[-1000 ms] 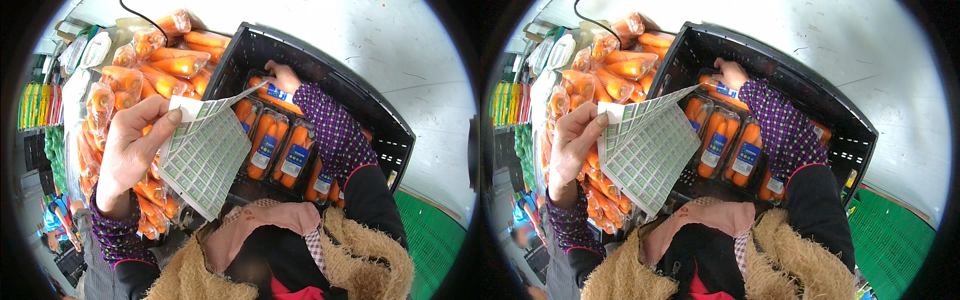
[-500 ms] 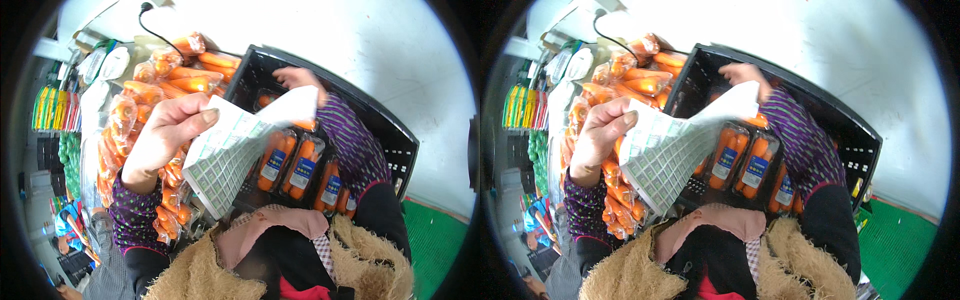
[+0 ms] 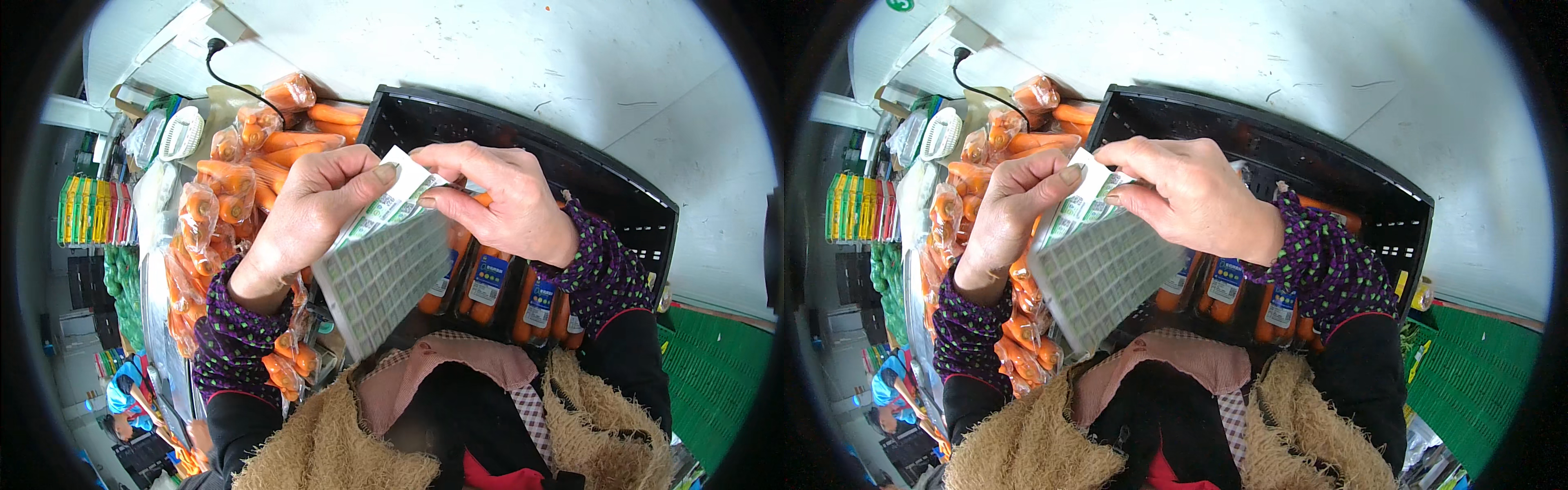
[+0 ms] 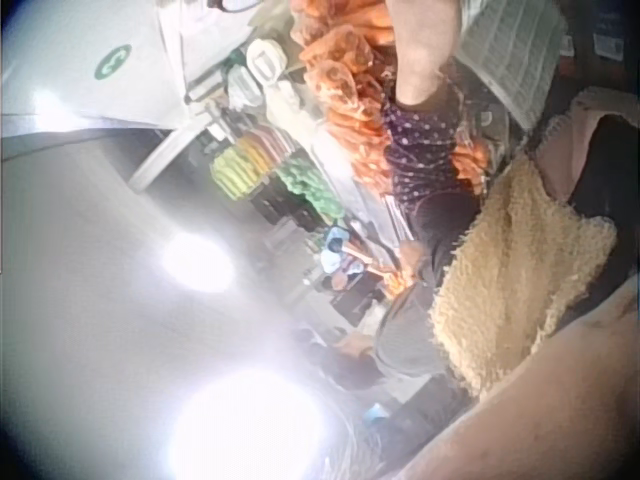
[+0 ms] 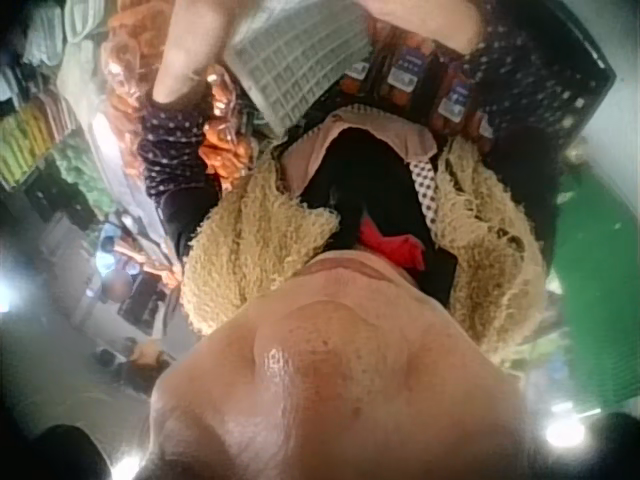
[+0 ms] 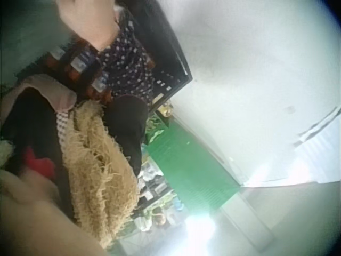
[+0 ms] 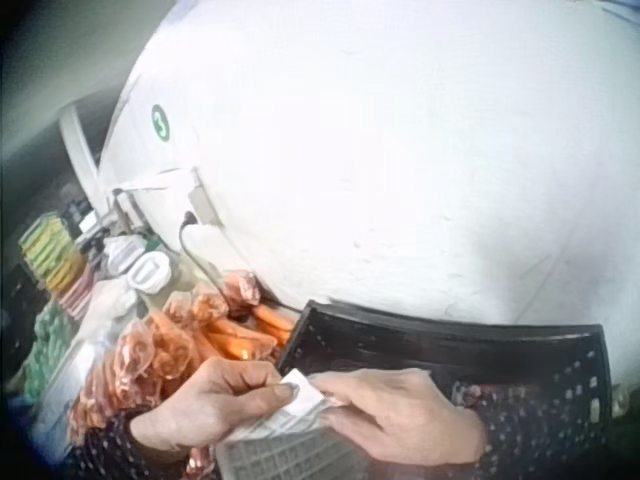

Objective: The person packs carrots into clear plastic containers, seals them with tape, and applies labels. They arrange the labeled containers in a black crate and handle a sheet of labels throughout the process.

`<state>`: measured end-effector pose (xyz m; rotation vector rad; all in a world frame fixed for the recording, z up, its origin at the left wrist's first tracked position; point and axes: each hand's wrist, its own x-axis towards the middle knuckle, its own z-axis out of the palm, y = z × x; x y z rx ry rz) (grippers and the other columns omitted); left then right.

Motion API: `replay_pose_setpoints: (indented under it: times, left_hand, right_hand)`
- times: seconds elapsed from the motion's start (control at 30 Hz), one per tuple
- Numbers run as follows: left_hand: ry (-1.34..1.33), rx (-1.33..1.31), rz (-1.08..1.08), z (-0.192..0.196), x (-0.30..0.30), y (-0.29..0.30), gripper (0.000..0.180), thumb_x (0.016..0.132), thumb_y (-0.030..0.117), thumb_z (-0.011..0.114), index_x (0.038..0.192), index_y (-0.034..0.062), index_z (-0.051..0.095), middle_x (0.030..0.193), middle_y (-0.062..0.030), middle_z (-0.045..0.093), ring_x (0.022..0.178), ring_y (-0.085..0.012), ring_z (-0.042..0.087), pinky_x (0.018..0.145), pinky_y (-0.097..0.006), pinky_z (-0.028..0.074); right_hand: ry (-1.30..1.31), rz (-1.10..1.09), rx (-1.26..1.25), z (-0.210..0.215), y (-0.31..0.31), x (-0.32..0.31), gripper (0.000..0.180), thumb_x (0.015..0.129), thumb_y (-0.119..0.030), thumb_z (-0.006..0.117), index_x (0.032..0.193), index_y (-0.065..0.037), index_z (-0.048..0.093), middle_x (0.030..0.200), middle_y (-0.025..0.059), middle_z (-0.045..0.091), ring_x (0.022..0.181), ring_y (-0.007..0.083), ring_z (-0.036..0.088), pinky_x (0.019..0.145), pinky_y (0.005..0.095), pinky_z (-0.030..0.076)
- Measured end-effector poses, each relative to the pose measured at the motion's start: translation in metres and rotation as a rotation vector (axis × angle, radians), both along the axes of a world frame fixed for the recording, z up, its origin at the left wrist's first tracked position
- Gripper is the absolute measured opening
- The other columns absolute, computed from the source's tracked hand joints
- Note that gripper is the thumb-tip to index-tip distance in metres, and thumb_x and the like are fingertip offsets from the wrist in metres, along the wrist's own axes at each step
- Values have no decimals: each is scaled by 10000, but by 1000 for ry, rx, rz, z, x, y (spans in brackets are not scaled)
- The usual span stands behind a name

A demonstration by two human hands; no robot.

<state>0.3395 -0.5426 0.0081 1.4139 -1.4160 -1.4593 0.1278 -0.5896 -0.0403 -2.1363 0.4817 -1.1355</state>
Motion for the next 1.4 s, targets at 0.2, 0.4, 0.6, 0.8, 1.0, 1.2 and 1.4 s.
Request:
replay_pose_setpoints:
  times: [0.2, 0.4, 0.6, 0.8, 1.0, 1.2, 1.4]
  left_hand:
    - [34, -7, 66, -10, -14, 0, 248, 949, 215, 605, 783, 32, 633, 684, 72, 539, 608, -6, 419, 526, -198, 322]
    - [-92, -168, 190, -29, -34, 2, 317, 951, 237, 616, 718, 25, 576, 616, 71, 467, 586, -18, 382, 514, -199, 313]
    - [-282, -532, 273, -51, -50, 12, 215, 928, 133, 632, 757, 11, 585, 672, 48, 481, 614, -32, 397, 531, -210, 345]
    - [-513, -448, 309, 16, 20, 47, 144, 875, 96, 626, 764, 30, 562, 730, 48, 466, 679, -46, 422, 648, -203, 336]
    - [-553, -330, 84, 23, 5, 31, 200, 890, 112, 617, 731, 30, 528, 653, 52, 414, 592, -32, 351, 543, -202, 256]
    - [-362, -215, 6, -17, -22, 20, 233, 933, 127, 624, 736, 25, 555, 653, 76, 461, 593, 5, 341, 522, -178, 256]
    - [-361, -187, 26, -29, -23, 13, 213, 924, 111, 617, 736, 26, 566, 643, 74, 462, 597, -5, 361, 522, -194, 275]
  right_hand:
    - [-49, -116, -253, -9, 5, -9, 366, 734, 12, 752, 1076, 21, 622, 805, 113, 653, 647, 197, 648, 541, 278, 512]
    - [-110, -243, -405, -28, 10, -12, 272, 735, -3, 716, 984, -7, 605, 756, 87, 598, 654, 242, 624, 546, 313, 519]
    - [-117, -88, 23, -35, 21, -37, 160, 782, 48, 677, 918, -13, 620, 975, 97, 636, 800, 171, 636, 670, 252, 511]
    - [436, -31, 370, -98, -44, -176, 30, 891, -49, 581, 872, -39, 601, 907, 34, 588, 806, 120, 562, 751, 249, 485]
    - [927, -171, 426, -222, -47, -212, 114, 851, -99, 581, 916, -9, 609, 907, 156, 605, 897, 314, 601, 757, 398, 475]
    - [1070, -166, 231, -240, -56, -192, 146, 848, -74, 585, 991, -42, 585, 1012, 139, 545, 959, 343, 581, 788, 425, 479]
    - [1048, -305, 224, -250, -51, -189, 210, 869, -109, 559, 1073, -76, 598, 1122, 165, 541, 961, 365, 608, 787, 467, 506]
